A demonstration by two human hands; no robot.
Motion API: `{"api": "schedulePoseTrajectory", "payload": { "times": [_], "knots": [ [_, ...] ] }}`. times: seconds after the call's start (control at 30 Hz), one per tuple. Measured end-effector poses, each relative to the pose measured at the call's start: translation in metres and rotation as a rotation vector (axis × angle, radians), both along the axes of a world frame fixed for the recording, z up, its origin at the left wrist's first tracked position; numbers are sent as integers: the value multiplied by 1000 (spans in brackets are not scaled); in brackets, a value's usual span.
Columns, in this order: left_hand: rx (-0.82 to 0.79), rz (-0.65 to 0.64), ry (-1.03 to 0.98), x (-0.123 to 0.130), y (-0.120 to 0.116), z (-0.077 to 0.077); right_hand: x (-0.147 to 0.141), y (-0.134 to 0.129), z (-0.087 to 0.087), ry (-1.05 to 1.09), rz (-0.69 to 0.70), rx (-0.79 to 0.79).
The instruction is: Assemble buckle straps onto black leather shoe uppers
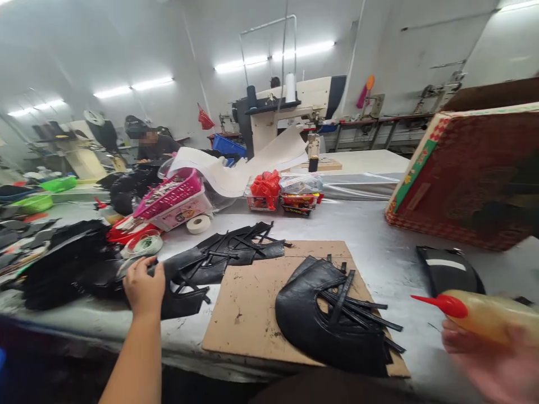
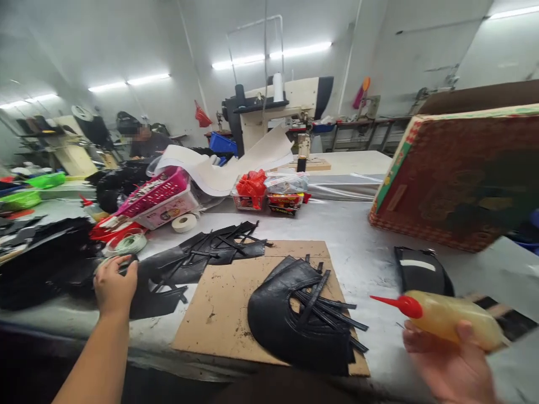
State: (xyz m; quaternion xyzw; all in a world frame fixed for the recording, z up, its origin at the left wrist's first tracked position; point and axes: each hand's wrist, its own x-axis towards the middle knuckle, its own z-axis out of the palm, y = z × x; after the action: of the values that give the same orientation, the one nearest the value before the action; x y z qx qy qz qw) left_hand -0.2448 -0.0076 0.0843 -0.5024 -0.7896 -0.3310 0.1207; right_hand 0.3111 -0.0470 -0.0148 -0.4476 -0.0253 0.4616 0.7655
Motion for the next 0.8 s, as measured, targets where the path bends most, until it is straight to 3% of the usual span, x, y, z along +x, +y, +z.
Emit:
{"api": "schedulePoseTrajectory", "payload": {
  "times": [0.1, 0.23, 0.27, 0.33, 0.43, 0.63, 0.8],
  "knots": [
    [-90, -374, -8, 95, 12, -26, -19, 2, 20, 38, 61, -16],
    [-381, -1031, 10, 232, -1, -50, -22, 2, 22, 102, 225, 229],
    [-470, -1154, 36, 258, -6, -52, -20, 0, 22, 100, 244, 270],
    [-569, -1257, 67, 296, -13, -55, -14, -6, 22, 87, 261, 306],
    [-651, -1265, 79, 319, -13, -57, -6, -19, 21, 32, 240, 291],
    [-759, -1227, -104, 320, 0, -60, -1, -45, 8, -197, 182, 219],
    [-825, -1159, -327, 325, 8, -57, -11, -48, -1, -525, 103, 176]
  ]
}}
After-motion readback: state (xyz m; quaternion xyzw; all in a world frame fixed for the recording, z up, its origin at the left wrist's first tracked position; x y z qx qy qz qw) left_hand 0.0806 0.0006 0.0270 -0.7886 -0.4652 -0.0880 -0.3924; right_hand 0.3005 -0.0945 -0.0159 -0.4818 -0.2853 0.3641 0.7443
